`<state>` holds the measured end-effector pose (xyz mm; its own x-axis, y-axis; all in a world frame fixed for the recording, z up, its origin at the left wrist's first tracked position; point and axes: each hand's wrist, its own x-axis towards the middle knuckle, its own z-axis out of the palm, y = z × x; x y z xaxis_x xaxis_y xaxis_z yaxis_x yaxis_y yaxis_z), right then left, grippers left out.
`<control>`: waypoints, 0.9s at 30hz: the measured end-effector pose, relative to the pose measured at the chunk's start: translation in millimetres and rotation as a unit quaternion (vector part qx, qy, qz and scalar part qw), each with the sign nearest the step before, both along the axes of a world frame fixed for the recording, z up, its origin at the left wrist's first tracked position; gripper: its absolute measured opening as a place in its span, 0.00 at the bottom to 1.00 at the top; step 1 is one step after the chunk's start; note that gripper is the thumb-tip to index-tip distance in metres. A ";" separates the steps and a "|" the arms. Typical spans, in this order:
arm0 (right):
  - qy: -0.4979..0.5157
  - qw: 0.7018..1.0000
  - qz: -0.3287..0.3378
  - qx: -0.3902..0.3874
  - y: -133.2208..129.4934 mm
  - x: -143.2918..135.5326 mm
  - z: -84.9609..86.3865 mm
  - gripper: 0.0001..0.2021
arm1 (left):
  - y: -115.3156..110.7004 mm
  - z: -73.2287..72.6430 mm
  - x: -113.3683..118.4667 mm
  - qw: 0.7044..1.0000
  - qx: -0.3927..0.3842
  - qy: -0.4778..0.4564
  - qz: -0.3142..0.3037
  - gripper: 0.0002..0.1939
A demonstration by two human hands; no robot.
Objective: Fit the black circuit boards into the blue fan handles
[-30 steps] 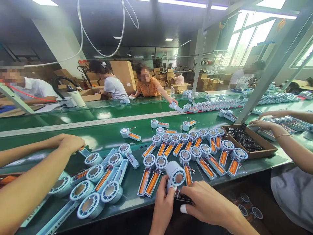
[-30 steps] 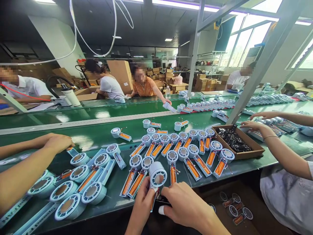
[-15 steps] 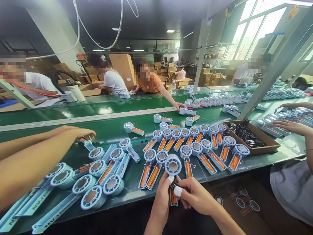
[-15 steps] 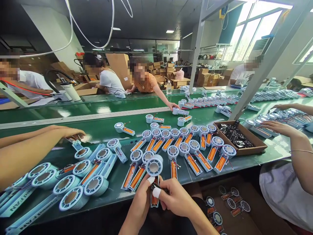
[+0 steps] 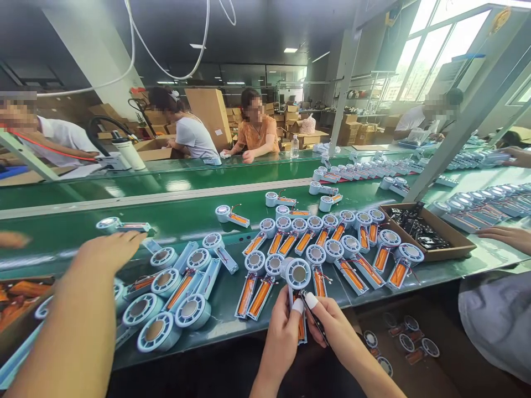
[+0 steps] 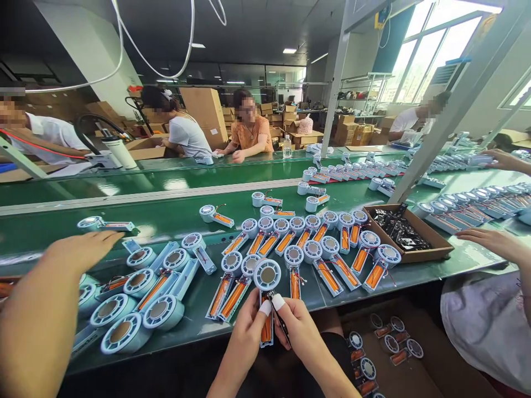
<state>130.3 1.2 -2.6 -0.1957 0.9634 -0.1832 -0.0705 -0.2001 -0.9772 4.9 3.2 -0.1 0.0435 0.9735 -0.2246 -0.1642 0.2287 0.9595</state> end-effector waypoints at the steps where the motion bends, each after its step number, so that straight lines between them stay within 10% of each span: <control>1: -0.003 1.000 -0.005 0.004 -0.8 -0.7 0.5 0.31 | -0.3 -1.4 0.4 1.000 -0.005 0.013 0.010 0.28; 7: -0.094 0.990 -0.062 0.090 -21.4 -1.2 1.4 0.21 | 0.0 -8.3 0.4 0.994 -0.054 0.062 0.069 0.29; 18: -0.375 0.873 -0.138 0.279 -33.0 -8.5 -15.7 0.26 | 1.1 -2.7 11.9 0.994 -0.090 0.037 0.059 0.27; 27: -0.566 0.784 0.015 0.256 -36.1 -8.5 -12.2 0.41 | -7.0 -14.7 16.2 0.992 -0.082 0.048 0.085 0.31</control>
<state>121.8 -34.9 -14.8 -0.2108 0.9655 0.1531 0.8964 0.2533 -0.3636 21.2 -3.8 -14.9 -0.1475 0.9152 -0.3750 -0.1239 0.3591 0.9250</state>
